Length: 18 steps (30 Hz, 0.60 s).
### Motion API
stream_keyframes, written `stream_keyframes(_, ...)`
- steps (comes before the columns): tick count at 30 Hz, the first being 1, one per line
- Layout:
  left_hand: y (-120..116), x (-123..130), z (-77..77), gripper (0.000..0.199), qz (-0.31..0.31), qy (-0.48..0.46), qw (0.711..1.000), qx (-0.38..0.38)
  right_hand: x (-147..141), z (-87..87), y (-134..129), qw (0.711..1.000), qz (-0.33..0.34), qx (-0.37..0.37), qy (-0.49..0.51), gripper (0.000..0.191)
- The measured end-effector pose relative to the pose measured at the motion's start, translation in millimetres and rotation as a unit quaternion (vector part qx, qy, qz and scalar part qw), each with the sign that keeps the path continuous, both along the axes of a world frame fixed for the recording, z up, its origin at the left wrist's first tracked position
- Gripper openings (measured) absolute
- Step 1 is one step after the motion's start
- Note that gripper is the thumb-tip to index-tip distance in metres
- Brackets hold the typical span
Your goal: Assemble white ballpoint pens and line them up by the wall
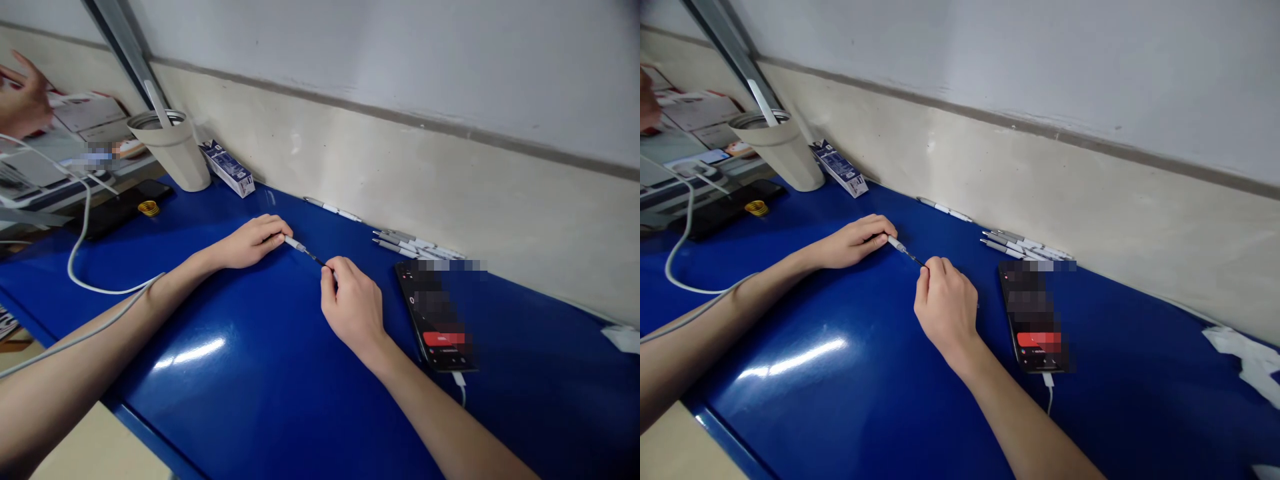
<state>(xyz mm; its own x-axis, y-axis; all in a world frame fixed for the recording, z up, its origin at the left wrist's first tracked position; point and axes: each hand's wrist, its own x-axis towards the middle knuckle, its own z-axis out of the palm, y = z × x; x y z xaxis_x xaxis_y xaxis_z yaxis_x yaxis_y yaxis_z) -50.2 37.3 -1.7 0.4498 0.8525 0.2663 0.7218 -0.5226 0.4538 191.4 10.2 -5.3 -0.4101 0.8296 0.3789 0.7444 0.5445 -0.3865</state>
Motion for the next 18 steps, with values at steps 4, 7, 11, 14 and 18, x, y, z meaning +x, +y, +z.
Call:
stream_keyframes(4, -0.5, 0.5, 1.3, 0.023, -0.004, 0.008, 1.0, 0.002, 0.4, -1.2, 0.5, 1.0, 0.0, -0.001, -0.008, 0.019)
stream_keyframes(7, -0.8, 1.4, 2.4, 0.023, -0.005, 0.008, 1.0, 0.0, 0.5, -2.0, 1.0, 1.0, -0.002, 0.003, -0.012, 0.019)
stream_keyframes(11, -1.0, 1.7, 3.3, 0.024, -0.006, 0.005, 1.0, -0.003, 0.5, -2.4, 1.1, 1.0, -0.002, 0.003, -0.015, 0.019)
stream_keyframes(14, -1.6, 1.5, 3.8, 0.024, -0.008, -0.001, 1.0, -0.007, 0.7, -2.6, 0.8, 1.0, -0.001, 0.002, -0.015, 0.019)
stream_keyframes(18, -2.8, 2.2, 4.3, 0.025, 0.0, -0.022, 1.0, -0.009, 0.9, -2.3, 0.5, 1.0, 0.002, 0.002, -0.015, 0.019)
